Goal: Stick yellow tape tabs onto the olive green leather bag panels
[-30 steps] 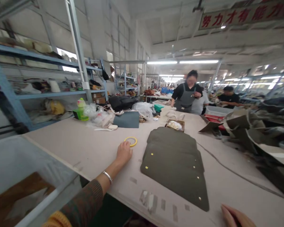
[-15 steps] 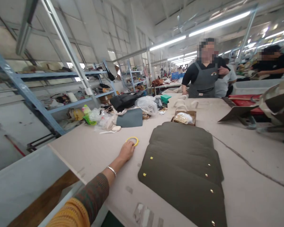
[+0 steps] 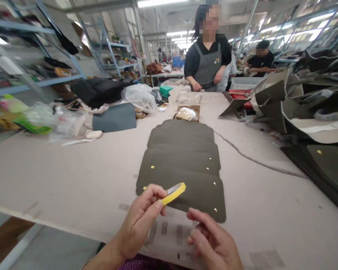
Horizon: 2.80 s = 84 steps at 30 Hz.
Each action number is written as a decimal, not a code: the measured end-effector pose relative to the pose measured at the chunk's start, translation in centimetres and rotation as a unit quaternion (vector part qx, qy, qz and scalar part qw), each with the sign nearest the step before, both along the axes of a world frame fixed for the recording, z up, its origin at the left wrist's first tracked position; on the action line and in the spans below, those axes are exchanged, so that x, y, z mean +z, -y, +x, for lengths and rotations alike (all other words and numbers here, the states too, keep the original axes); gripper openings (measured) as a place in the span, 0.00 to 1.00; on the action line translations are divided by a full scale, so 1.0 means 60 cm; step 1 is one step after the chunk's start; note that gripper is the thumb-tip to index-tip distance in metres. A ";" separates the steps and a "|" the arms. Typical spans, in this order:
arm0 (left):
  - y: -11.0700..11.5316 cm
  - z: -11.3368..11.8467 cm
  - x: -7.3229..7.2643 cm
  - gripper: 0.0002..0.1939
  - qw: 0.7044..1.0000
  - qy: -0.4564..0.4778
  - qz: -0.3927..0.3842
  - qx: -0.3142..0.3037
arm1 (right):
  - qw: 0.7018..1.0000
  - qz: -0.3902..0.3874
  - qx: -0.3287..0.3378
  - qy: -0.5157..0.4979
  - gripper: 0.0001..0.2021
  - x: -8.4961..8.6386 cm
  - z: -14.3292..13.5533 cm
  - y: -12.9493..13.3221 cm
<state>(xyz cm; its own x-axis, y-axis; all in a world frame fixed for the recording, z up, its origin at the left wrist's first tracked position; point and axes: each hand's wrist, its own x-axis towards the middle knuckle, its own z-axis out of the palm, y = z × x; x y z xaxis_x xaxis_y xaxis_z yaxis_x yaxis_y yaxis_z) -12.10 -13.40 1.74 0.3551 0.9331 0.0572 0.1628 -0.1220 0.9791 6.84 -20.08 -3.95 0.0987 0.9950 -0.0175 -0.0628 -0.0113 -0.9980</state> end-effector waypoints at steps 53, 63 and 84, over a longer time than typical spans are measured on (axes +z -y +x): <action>-0.015 0.080 -0.034 0.06 0.869 -0.323 0.356 -0.115 | 0.828 0.297 -0.091 0.467 0.05 0.015 0.035 -0.044; -0.024 0.133 -0.017 0.09 0.827 -0.273 0.489 -0.058 | 0.984 -0.035 -0.160 0.075 0.09 0.022 0.064 -0.059; -0.064 0.111 -0.078 0.03 0.806 -0.417 0.396 -0.142 | 0.898 -0.094 -0.028 0.428 0.10 0.022 0.121 -0.059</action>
<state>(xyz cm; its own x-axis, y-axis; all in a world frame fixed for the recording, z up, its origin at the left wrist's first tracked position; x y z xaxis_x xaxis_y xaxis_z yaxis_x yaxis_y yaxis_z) -5.42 -9.56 -2.94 0.7706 0.5955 0.2270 0.5791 -0.8030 0.1408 14.09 -16.55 -2.61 0.2055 0.9756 -0.0780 0.7211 -0.2048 -0.6619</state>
